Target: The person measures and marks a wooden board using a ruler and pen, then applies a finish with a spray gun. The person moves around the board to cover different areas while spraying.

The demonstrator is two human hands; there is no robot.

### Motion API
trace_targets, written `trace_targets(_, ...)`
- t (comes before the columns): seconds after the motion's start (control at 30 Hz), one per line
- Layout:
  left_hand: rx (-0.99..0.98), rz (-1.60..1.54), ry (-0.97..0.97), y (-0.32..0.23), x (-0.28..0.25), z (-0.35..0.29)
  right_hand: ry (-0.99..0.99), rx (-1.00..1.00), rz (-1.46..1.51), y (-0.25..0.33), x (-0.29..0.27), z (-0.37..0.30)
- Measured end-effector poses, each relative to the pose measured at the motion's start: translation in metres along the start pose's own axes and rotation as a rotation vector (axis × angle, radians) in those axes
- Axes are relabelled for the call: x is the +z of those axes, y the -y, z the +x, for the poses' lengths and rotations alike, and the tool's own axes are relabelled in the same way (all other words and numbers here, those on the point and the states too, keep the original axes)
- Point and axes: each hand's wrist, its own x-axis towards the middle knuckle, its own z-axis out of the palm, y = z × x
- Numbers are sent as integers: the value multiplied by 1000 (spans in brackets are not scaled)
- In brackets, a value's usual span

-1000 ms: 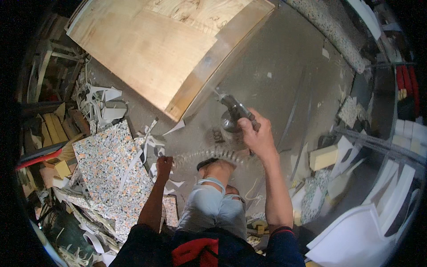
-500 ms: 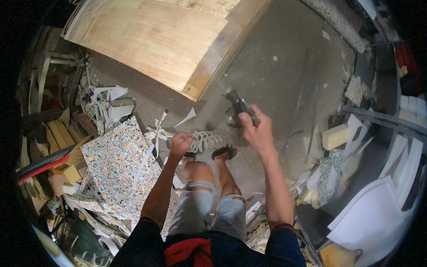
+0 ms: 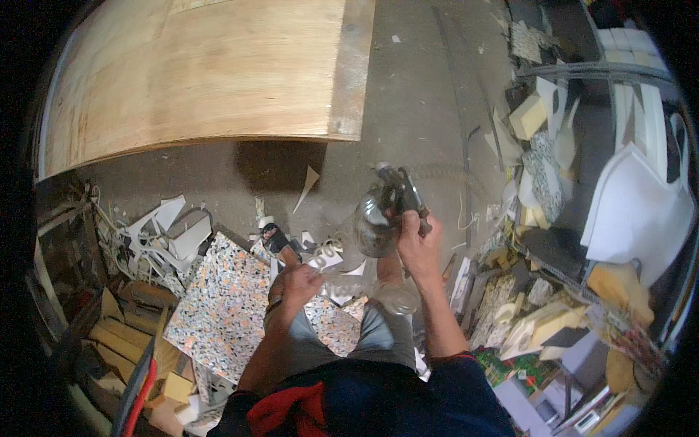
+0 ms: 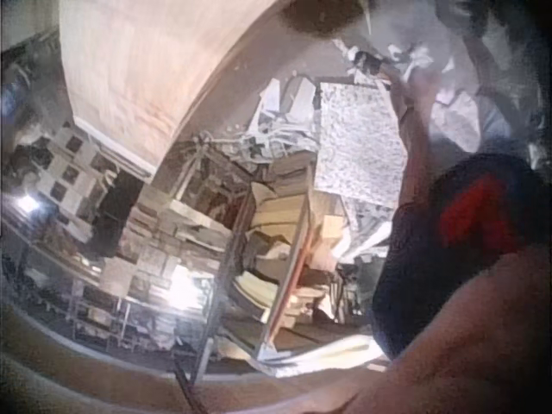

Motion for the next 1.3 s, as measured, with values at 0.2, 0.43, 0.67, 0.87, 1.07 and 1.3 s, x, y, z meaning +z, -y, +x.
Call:
trace_targets(0.2,140,141,-203,138,-146,-20,-341,115,36,17,88,-18)
trace_targets(0.43,-116,100,-245,143,-253,-58,-217,-20,73,47,168,-36)
trace_targets(0.67,122,366,-229,158,-273,-55,-6,-27,149,75,239,-44)
trace_targets(0.87,156,236,-218,116,-277,-37,126,9,276,90,258,-43)
trace_targets(1.07,59,168,-205,92,-274,-31,-51,97,252,104,235,-36)
trace_targets(1.3,-170,175,-83,65,-280,-23,-14,-50,121,125,265,-24)
